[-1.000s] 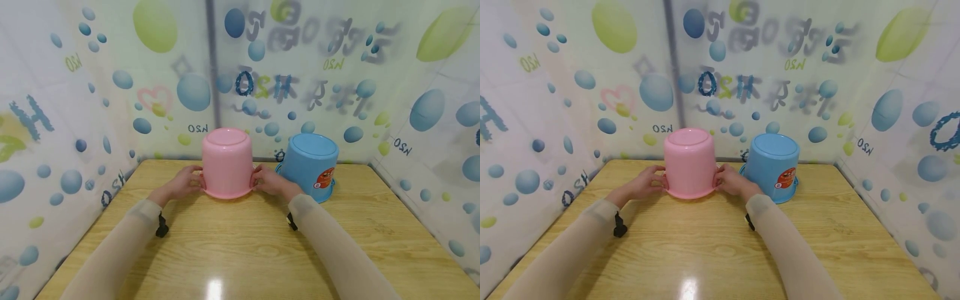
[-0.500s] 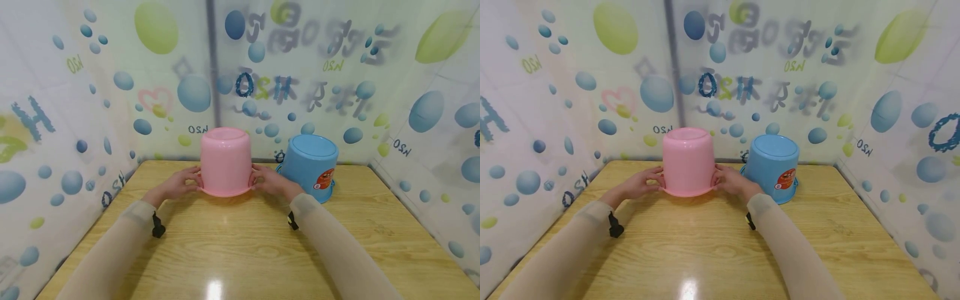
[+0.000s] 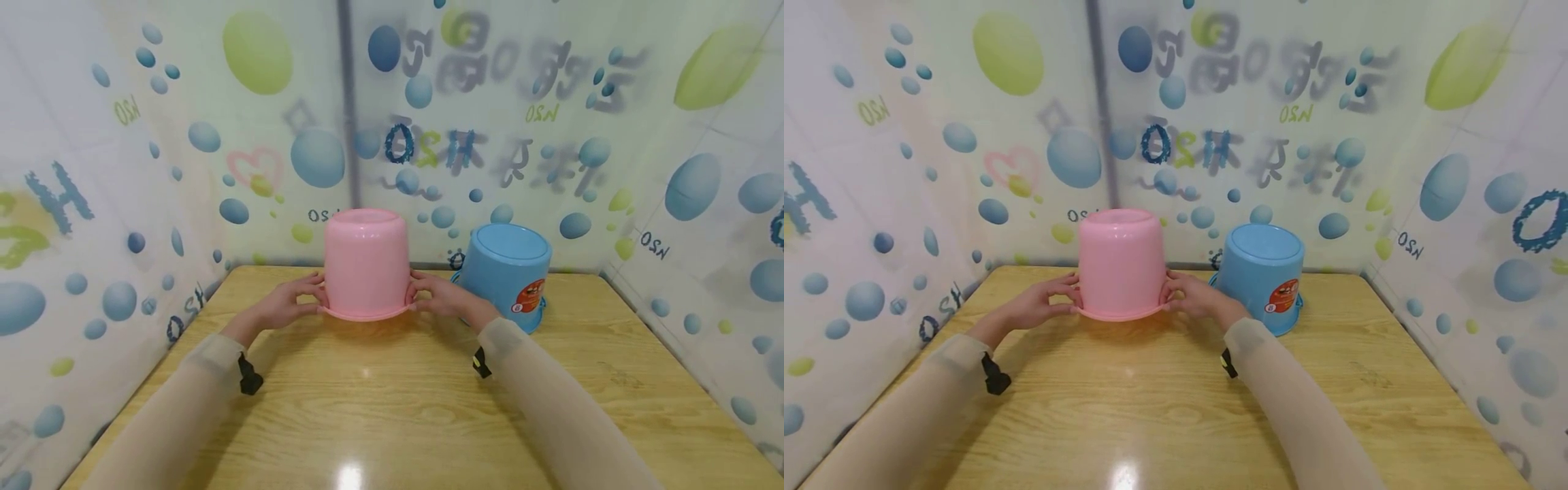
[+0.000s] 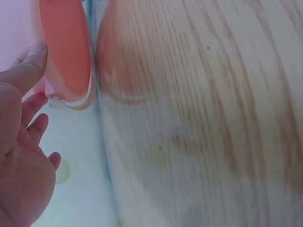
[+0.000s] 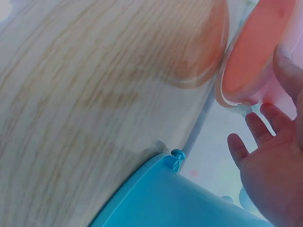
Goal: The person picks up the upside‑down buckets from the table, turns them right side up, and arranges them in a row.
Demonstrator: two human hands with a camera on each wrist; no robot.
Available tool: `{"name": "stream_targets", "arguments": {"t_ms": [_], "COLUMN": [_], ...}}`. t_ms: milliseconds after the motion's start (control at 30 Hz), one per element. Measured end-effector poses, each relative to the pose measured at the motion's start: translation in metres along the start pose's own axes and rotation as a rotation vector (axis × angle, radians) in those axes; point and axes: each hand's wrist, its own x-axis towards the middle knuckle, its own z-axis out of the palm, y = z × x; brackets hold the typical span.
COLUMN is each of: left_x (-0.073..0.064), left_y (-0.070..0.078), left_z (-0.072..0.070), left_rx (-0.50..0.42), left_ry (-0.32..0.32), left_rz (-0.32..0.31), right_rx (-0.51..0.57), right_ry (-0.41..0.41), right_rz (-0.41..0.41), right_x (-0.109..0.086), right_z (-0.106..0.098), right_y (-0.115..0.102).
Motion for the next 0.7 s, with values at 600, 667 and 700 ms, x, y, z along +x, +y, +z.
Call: {"name": "stream_targets", "arguments": {"t_ms": [600,667,700], "left_x": [-0.014,-0.015,-0.015], "left_y": [0.018,0.021,0.022], "left_z": [-0.012,-0.013,-0.013], "left_rx": [-0.116,-0.117,-0.121], "left_ry": [0.045,0.059,0.068], "left_rz": [-0.031,-0.036,-0.035], "right_rx": [0.164,0.182,0.191], "right_ry": [0.054,0.064,0.070], "right_rz": [-0.002,-0.023,-0.034], "right_x": [-0.021,-0.024,-0.025], "right_z": [-0.006,-0.006,-0.006], "right_y": [-0.014,-0.015,-0.015]}}
